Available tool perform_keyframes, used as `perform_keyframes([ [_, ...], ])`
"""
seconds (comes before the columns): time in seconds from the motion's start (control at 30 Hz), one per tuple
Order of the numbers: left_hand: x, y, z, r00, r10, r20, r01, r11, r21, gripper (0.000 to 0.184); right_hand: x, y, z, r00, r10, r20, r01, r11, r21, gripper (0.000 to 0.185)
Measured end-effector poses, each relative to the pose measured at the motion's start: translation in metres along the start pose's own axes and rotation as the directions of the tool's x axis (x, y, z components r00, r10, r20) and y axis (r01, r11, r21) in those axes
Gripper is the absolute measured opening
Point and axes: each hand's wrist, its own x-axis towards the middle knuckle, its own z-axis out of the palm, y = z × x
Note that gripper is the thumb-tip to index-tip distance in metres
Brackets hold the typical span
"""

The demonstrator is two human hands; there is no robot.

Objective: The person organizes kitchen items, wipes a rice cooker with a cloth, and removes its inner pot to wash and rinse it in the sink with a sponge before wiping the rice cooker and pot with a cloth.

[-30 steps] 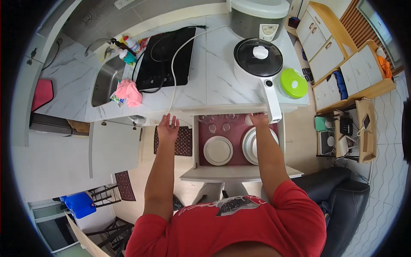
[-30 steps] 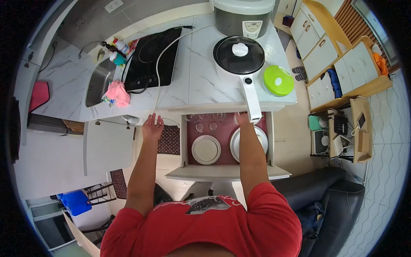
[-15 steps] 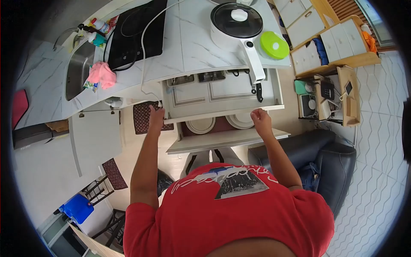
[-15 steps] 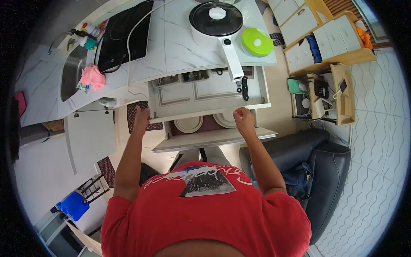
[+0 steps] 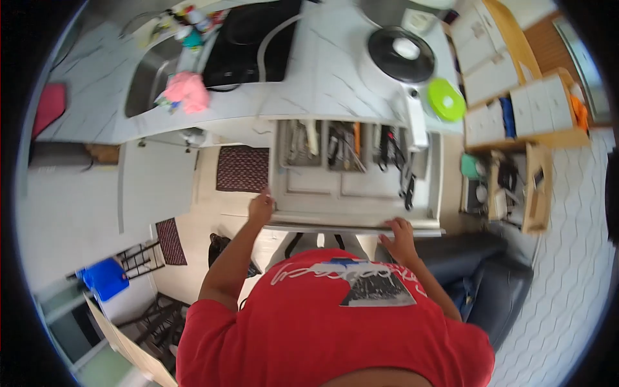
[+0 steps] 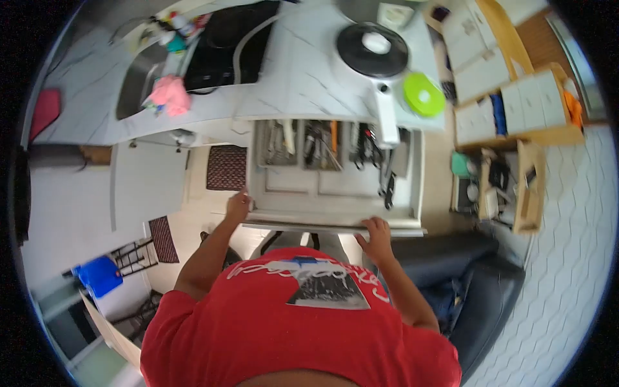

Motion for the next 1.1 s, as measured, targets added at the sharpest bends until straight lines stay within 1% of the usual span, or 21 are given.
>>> perform_keyframes([
  [0.07,-0.013,0.004,-0.002,0.996,0.064,-0.059,-0.068,0.995,-0.067,0.034,0.004,-0.007,-0.006,0.998,0.044,0.043,-0.044,0.999,0.0,0.034],
  [0.1,-0.016,0.005,-0.002,0.995,0.038,-0.087,-0.045,0.997,-0.069,0.034,0.007,-0.007,-0.007,0.999,0.008,0.054,-0.008,1.0,0.005,0.034],
  [0.17,-0.016,0.005,-0.003,0.998,0.03,-0.054,-0.036,0.994,-0.105,0.04,0.016,-0.007,-0.009,0.988,0.11,0.108,-0.104,0.993,-0.058,0.028],
  [0.2,-0.015,0.01,-0.009,0.997,0.017,-0.073,-0.025,0.994,-0.11,0.04,0.026,-0.005,-0.01,0.99,0.087,0.112,-0.081,0.995,-0.059,0.028],
  [0.27,-0.013,0.023,-0.035,0.996,-0.036,0.082,0.055,0.967,-0.247,0.047,0.049,-0.005,-0.006,0.996,0.083,0.031,-0.085,0.994,0.07,0.017],
  [0.3,-0.006,0.022,-0.046,0.995,-0.06,0.075,0.078,0.96,-0.271,0.051,0.064,-0.022,-0.012,0.997,0.081,-0.006,-0.08,0.993,0.082,0.016],
  [0.37,0.03,0.028,-0.088,0.992,0.068,-0.103,-0.07,0.998,-0.007,0.046,0.096,-0.044,-0.012,0.998,0.028,-0.061,-0.022,0.995,0.097,0.015],
  [0.4,0.046,0.03,-0.119,0.955,0.098,-0.279,-0.118,0.992,-0.054,0.041,0.114,-0.06,-0.013,0.996,0.001,-0.091,0.008,0.995,0.103,0.014],
  [0.47,0.092,0.02,-0.172,0.77,0.082,-0.632,-0.2,0.973,-0.118,0.025,0.153,-0.094,-0.003,0.985,-0.087,-0.148,0.11,0.981,0.159,0.013],
  [0.5,0.116,0.013,-0.207,0.592,0.204,-0.78,-0.332,0.943,-0.006,0.02,0.172,-0.129,-0.002,0.987,-0.062,-0.149,0.09,0.978,0.188,0.012],
  [0.6,0.201,-0.033,-0.309,0.555,0.163,-0.816,-0.233,0.972,0.035,0.03,0.232,-0.236,0.014,0.961,-0.189,-0.201,0.243,0.925,0.292,0.013],
  [0.67,0.275,-0.093,-0.335,0.481,0.219,-0.849,-0.066,0.975,0.214,0.042,0.279,-0.306,0.039,0.917,-0.324,-0.233,0.38,0.885,0.267,0.018],
  [0.7,0.288,-0.1,-0.348,0.648,0.134,-0.75,0.08,0.967,0.242,0.055,0.302,-0.335,0.055,0.881,-0.405,-0.244,0.458,0.86,0.225,0.022],
  [0.73,0.305,-0.116,-0.349,0.662,0.138,-0.737,0.062,0.97,0.237,0.055,0.323,-0.368,0.07,0.842,-0.483,-0.24,0.527,0.832,0.174,0.029],
  [0.77,0.327,-0.135,-0.352,0.814,0.165,-0.556,-0.095,0.984,0.154,0.057,0.351,-0.402,0.085,0.792,-0.564,-0.233,0.599,0.791,0.124,0.037],
  [0.8,0.343,-0.148,-0.358,0.91,0.222,-0.349,-0.223,0.974,0.038,0.06,0.382,-0.426,0.102,0.789,-0.583,-0.194,0.592,0.806,-0.013,0.043],
  [0.83,0.339,-0.144,-0.37,0.956,0.232,-0.181,-0.223,0.972,0.071,0.06,0.405,-0.445,0.12,0.795,-0.588,-0.151,0.571,0.808,-0.145,0.048],
  [0.87,0.338,-0.148,-0.37,0.956,0.242,-0.165,-0.233,0.97,0.074,0.06,0.42,-0.464,0.137,0.804,-0.573,-0.156,0.556,0.819,-0.144,0.048],
  [0.93,0.337,-0.152,-0.372,0.919,0.301,-0.254,-0.325,0.944,-0.058,0.052,0.447,-0.489,0.161,0.857,-0.474,-0.202,0.345,0.82,-0.457,0.053],
  [1.07,0.314,-0.161,-0.396,0.9,0.386,-0.202,-0.429,0.864,-0.262,0.046,0.486,-0.473,0.195,0.861,-0.477,-0.174,0.311,0.766,-0.562,0.043],
  [1.1,0.308,-0.169,-0.405,0.875,0.405,-0.266,-0.478,0.812,-0.335,0.042,0.486,-0.477,0.194,0.875,-0.436,-0.209,0.329,0.854,-0.402,0.041],
])
